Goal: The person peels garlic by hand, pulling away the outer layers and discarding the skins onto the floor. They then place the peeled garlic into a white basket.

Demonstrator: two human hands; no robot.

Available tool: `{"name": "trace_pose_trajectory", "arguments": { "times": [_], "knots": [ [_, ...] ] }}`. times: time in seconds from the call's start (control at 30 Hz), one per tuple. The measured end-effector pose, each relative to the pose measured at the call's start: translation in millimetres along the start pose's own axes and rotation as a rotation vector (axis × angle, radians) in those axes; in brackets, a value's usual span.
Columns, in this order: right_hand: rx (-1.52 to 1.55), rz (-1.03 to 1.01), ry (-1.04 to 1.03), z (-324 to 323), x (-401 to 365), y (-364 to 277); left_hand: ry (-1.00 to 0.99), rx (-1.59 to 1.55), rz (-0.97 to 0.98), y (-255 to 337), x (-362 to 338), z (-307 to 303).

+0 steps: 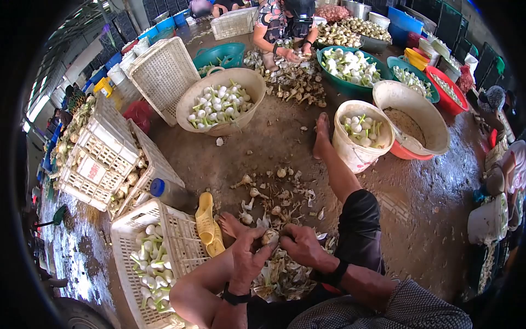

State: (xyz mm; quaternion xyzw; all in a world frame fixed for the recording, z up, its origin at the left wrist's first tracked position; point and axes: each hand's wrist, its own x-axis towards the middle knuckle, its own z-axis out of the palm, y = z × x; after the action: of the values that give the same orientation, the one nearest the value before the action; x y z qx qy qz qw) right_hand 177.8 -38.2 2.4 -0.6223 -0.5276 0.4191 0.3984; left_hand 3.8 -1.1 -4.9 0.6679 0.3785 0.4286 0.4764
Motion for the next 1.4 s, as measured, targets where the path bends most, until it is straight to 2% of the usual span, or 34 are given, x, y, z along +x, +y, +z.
{"name": "trace_pose_trajectory", "arguments": {
  "times": [0.1, 0.17, 0.23, 0.33, 0.5, 0.77, 0.83, 0.97, 1.03, 1.07, 1.13, 1.17, 1.2, 1.23, 1.27, 1.33, 1.37, 1.4],
  "knots": [
    [-0.028, -0.02, -0.003, 0, 3, -2, -0.006, -0.097, -0.036, -4, -2, 0],
    [0.061, 0.02, -0.046, -1, 4, -6, -0.013, -0.186, -0.067, -3, -2, -1],
    [0.101, 0.065, -0.088, -3, 4, -13, -0.033, -0.462, -0.293, 11, 1, -5],
    [0.199, 0.144, -0.129, -2, 1, -14, -0.022, -0.515, -0.289, 6, 0, -10],
    [0.259, 0.134, -0.154, -7, -4, -21, -0.021, -0.454, -0.253, 7, 0, -11],
    [0.047, 0.066, -0.168, -15, 1, -13, -0.07, -0.211, -0.176, 0, -3, -10],
    [0.044, 0.016, -0.136, -11, 0, -4, -0.022, -0.041, -0.043, 1, -1, -8],
    [0.051, 0.003, -0.075, -4, 2, -4, -0.011, -0.121, -0.125, 4, -3, -5],
    [0.048, 0.014, -0.067, -1, 2, -1, -0.038, -0.268, -0.259, 1, -2, -7],
    [0.025, 0.027, -0.065, 0, 4, 5, -0.039, -0.266, -0.262, 4, -4, -8],
    [0.002, 0.039, -0.06, 3, 7, 26, -0.087, -0.547, -0.399, 19, -3, -12],
    [-0.056, 0.027, -0.109, 7, 4, 45, -0.086, -0.549, -0.4, 17, -2, -13],
    [-0.113, 0.017, -0.159, 11, 0, 65, -0.073, -0.698, -0.397, 15, -2, -14],
    [-0.41, -0.183, -0.206, 14, -3, 85, -0.06, -0.844, -0.39, 13, -1, -16],
    [-0.411, -0.185, -0.207, 14, -8, 90, -0.057, -0.844, -0.389, 14, 0, -17],
    [-0.538, -0.214, -0.399, 17, -19, 99, -0.016, -1.119, -0.329, 17, -1, -21],
    [-0.533, -0.309, -0.393, 17, -20, 112, -0.054, -1.161, -0.309, 14, -1, -23],
    [-0.533, -0.309, -0.397, 15, -18, 108, -0.05, -1.162, -0.31, 11, -1, -23]
  ]
}}
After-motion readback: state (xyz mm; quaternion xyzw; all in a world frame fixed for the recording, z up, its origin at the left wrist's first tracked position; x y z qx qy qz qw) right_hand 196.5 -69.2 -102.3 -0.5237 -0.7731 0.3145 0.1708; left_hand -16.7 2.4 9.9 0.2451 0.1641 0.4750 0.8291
